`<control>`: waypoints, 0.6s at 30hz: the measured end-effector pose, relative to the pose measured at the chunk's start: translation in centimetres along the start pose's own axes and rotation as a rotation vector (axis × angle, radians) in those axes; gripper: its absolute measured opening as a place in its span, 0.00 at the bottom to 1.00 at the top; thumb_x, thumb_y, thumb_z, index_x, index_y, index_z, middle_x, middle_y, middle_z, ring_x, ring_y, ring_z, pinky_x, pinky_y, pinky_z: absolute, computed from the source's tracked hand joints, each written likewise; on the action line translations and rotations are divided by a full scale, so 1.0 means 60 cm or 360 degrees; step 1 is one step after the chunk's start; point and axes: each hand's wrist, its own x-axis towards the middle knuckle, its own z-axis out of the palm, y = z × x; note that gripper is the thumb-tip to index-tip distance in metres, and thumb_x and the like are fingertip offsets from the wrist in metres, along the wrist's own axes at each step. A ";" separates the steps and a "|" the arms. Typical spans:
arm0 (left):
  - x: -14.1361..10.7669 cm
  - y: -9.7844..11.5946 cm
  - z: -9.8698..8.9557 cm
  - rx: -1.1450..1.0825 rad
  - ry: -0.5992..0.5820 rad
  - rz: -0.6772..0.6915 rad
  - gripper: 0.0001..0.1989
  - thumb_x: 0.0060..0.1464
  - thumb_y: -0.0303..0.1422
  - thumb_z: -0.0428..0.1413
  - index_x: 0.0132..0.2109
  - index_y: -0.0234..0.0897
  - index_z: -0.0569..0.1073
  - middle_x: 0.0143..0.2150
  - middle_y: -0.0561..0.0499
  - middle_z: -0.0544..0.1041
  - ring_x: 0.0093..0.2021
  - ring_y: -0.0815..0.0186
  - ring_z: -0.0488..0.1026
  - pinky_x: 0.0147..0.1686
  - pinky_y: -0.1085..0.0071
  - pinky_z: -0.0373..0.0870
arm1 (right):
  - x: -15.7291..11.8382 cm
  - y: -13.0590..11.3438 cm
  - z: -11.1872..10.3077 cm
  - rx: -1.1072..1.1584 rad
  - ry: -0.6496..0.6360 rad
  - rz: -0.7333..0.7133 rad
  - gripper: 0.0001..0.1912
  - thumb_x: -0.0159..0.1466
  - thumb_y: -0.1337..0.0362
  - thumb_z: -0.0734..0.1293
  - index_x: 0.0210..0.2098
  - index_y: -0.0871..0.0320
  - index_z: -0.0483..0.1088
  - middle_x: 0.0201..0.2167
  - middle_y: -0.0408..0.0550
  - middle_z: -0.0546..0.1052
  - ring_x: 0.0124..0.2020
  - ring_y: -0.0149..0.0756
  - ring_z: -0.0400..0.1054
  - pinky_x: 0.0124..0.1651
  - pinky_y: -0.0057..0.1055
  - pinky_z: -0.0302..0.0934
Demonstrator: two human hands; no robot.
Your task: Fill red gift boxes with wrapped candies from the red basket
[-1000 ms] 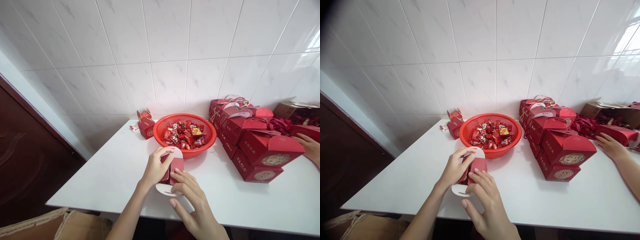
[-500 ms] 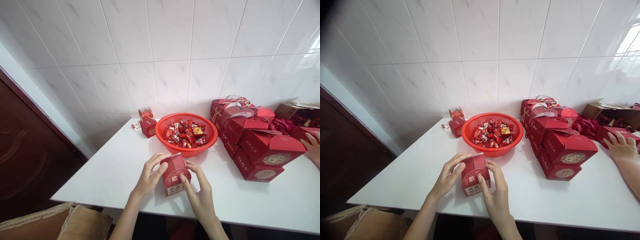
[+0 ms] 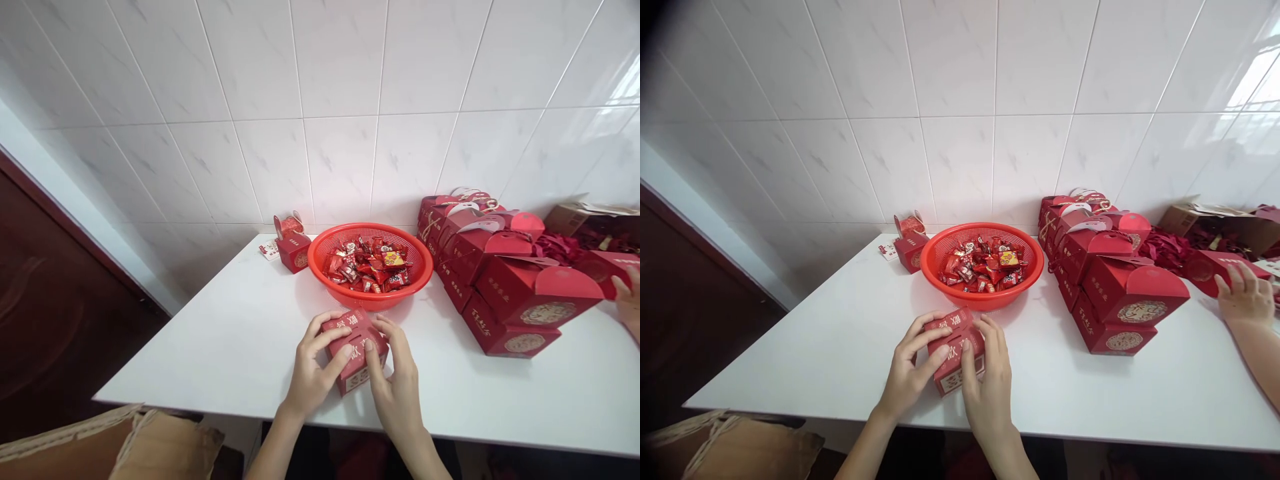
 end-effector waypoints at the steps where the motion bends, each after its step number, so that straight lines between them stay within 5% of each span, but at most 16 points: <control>1: -0.003 0.000 0.007 0.0023 0.0043 0.0011 0.12 0.61 0.40 0.59 0.46 0.39 0.82 0.56 0.42 0.74 0.58 0.54 0.73 0.59 0.57 0.71 | -0.006 -0.002 -0.001 -0.0051 0.0014 -0.0023 0.14 0.71 0.60 0.62 0.55 0.55 0.68 0.56 0.58 0.73 0.58 0.48 0.69 0.57 0.49 0.67; 6: -0.016 0.007 0.049 0.0056 0.0143 -0.0001 0.13 0.64 0.39 0.55 0.46 0.40 0.82 0.56 0.43 0.74 0.57 0.55 0.73 0.57 0.59 0.72 | -0.046 -0.006 -0.026 -0.0307 -0.0162 -0.0112 0.26 0.70 0.58 0.64 0.67 0.49 0.61 0.69 0.58 0.59 0.68 0.56 0.59 0.60 0.53 0.67; 10: -0.023 0.019 0.079 -0.0028 0.0028 -0.0065 0.17 0.68 0.40 0.50 0.45 0.41 0.83 0.57 0.43 0.73 0.57 0.55 0.72 0.58 0.60 0.71 | -0.063 0.002 -0.061 -0.0493 -0.0167 -0.0134 0.37 0.65 0.52 0.70 0.71 0.48 0.57 0.73 0.58 0.51 0.69 0.64 0.57 0.59 0.57 0.67; 18: -0.024 0.036 0.103 -0.0389 -0.0505 0.0005 0.25 0.70 0.47 0.44 0.52 0.41 0.81 0.62 0.41 0.71 0.62 0.52 0.68 0.63 0.56 0.65 | -0.042 0.023 -0.162 -0.0634 -0.0121 -0.0290 0.30 0.63 0.56 0.71 0.64 0.46 0.67 0.65 0.55 0.67 0.60 0.55 0.69 0.55 0.49 0.73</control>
